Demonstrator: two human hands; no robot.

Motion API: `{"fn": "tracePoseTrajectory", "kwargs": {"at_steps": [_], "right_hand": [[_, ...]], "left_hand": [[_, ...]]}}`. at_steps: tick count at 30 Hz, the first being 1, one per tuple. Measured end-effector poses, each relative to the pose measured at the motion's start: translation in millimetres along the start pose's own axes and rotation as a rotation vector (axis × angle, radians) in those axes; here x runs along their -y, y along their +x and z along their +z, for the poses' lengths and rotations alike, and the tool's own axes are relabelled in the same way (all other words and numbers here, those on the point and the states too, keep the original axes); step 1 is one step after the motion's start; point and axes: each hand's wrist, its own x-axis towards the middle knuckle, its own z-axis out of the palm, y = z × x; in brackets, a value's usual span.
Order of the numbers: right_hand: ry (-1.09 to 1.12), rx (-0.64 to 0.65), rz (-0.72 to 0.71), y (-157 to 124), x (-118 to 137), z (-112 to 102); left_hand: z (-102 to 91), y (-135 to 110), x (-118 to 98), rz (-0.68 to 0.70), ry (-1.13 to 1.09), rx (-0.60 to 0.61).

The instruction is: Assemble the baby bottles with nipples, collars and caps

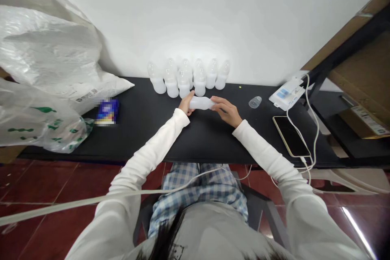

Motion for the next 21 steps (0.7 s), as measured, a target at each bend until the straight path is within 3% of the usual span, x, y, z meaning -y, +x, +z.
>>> {"fn": "tracePoseTrajectory", "kwargs": {"at_steps": [4, 7, 11, 14, 17, 21], "right_hand": [[-0.031, 0.125, -0.205, -2.0, -7.4, -6.0], [-0.008, 0.228, -0.276, -2.9, -8.6, -8.2], [-0.041, 0.157, -0.084, -0.3, -6.6, -2.3], [-0.014, -0.018, 0.243, 2.5, -6.5, 5.0], [0.008, -0.140, 0.554, 4.4, -8.8, 5.7], [-0.270, -0.138, 0.649, 5.8, -15.6, -3.2]], "left_hand": [[-1.9, 0.8, -7.1, -0.185, 0.013, 0.032], [-4.7, 1.9, -11.7, -0.270, 0.050, 0.073], [-6.2, 5.2, -8.7, -0.218, 0.095, 0.092], [-2.7, 6.7, 2.4, 0.000, 0.132, 0.137], [1.7, 6.3, 14.5, 0.336, 0.205, 0.247], [4.6, 3.2, 22.0, 0.782, 0.401, 0.307]]}}
